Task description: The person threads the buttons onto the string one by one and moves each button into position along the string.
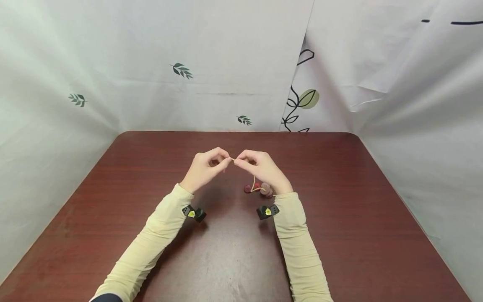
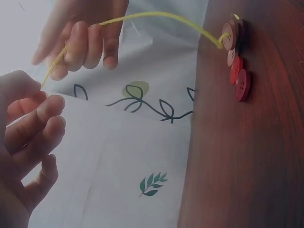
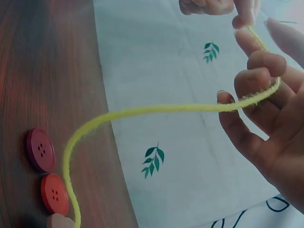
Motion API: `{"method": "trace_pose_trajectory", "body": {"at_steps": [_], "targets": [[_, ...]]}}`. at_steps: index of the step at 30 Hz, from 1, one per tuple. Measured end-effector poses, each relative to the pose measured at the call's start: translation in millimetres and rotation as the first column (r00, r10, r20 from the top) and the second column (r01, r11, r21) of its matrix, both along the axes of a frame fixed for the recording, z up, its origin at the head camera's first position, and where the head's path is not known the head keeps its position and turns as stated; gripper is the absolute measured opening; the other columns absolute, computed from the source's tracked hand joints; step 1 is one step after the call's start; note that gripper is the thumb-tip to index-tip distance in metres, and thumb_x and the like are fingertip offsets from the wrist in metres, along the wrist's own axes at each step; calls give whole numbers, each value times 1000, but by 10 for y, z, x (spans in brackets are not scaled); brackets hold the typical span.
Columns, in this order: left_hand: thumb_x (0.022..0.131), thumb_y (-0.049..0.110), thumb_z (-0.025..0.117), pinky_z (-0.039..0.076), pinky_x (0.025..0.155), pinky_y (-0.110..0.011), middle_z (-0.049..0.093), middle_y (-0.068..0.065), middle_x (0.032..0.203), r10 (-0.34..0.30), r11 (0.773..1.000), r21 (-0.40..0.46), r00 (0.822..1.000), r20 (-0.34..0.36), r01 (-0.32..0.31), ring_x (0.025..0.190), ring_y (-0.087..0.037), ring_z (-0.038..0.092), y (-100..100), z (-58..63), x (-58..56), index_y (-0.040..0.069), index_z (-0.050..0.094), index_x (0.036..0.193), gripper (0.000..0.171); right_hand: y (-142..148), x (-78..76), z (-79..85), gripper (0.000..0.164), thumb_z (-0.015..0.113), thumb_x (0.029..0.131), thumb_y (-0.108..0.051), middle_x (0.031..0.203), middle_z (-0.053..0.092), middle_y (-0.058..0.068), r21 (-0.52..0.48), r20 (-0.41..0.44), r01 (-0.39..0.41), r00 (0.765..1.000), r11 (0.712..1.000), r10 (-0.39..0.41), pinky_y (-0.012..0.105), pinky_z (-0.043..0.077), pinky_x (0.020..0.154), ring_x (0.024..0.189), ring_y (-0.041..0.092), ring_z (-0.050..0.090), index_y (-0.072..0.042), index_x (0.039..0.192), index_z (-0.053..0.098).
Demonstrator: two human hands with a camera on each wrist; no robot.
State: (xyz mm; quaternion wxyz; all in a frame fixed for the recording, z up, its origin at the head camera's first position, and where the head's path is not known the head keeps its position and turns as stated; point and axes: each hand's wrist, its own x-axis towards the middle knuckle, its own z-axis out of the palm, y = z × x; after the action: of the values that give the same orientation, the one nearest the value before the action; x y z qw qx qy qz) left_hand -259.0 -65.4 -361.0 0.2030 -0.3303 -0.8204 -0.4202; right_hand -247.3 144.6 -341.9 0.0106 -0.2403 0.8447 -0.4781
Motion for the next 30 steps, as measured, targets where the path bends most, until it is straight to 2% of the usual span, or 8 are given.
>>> {"method": "trace_pose_trajectory", "body": {"at_steps": [4, 9, 13, 18, 24, 27, 30], "targets": [[91, 18, 65, 42, 57, -20, 66, 1, 64, -15, 1000, -18, 999, 42, 16, 54, -5, 56, 14, -6, -2, 14, 65, 90, 4, 41, -16, -10, 13, 64, 93, -25, 68, 55, 0, 5, -18, 10, 1000, 1000, -10, 27, 41, 60, 60, 21, 49, -13, 94, 69], [91, 22, 65, 41, 58, -22, 69, -2, 69, -39, 996, -78, 989, 142, 50, 57, -8, 55, 39, -29, -14, 16, 61, 101, 12, 102, -45, -23, 16, 64, 94, -26, 69, 54, 7, 22, -25, 32, 999, 999, -31, 28, 39, 60, 62, 16, 47, -11, 93, 69], [90, 26, 67, 44, 61, -22, 69, 4, 76, -46, 984, -158, 976, 214, 81, 62, -7, 55, 73, -75, -16, 16, 57, 112, 26, 141, -61, -28, 18, 64, 94, -27, 69, 53, 10, 36, -31, 47, 998, 998, -46, 28, 39, 61, 64, 16, 46, -11, 94, 70], [89, 24, 70, 49, 67, -24, 67, 2, 83, -74, 964, -226, 960, 271, 139, 71, -9, 59, 151, -182, -12, 15, 54, 117, 34, 163, -61, -13, 19, 64, 93, -26, 71, 58, 2, 38, -36, 50, 998, 998, -49, 28, 40, 65, 70, 17, 50, -8, 94, 70], [87, 18, 71, 53, 85, -32, 68, -5, 99, -102, 915, -334, 931, 350, 226, 92, -16, 65, 239, -303, 7, 6, 58, 118, 36, 158, -43, 9, 16, 65, 93, -24, 75, 64, -3, 30, -19, 30, 999, 999, -29, 30, 45, 73, 78, 24, 57, -9, 92, 69], [88, 18, 69, 51, 91, -34, 67, -8, 108, -119, 879, -390, 919, 376, 274, 101, -19, 64, 256, -337, 18, 5, 61, 117, 33, 159, -39, 9, 15, 65, 93, -23, 77, 66, -2, 32, -17, 22, 1000, 999, -21, 29, 45, 73, 77, 20, 57, -9, 91, 70], [89, 18, 68, 49, 96, -35, 65, -9, 112, -155, 840, -438, 916, 371, 320, 105, -20, 62, 273, -370, 16, 6, 64, 116, 30, 165, -42, 3, 13, 64, 93, -22, 77, 67, -2, 45, -31, 20, 999, 999, -19, 28, 44, 70, 73, 15, 56, -10, 90, 70]]}}
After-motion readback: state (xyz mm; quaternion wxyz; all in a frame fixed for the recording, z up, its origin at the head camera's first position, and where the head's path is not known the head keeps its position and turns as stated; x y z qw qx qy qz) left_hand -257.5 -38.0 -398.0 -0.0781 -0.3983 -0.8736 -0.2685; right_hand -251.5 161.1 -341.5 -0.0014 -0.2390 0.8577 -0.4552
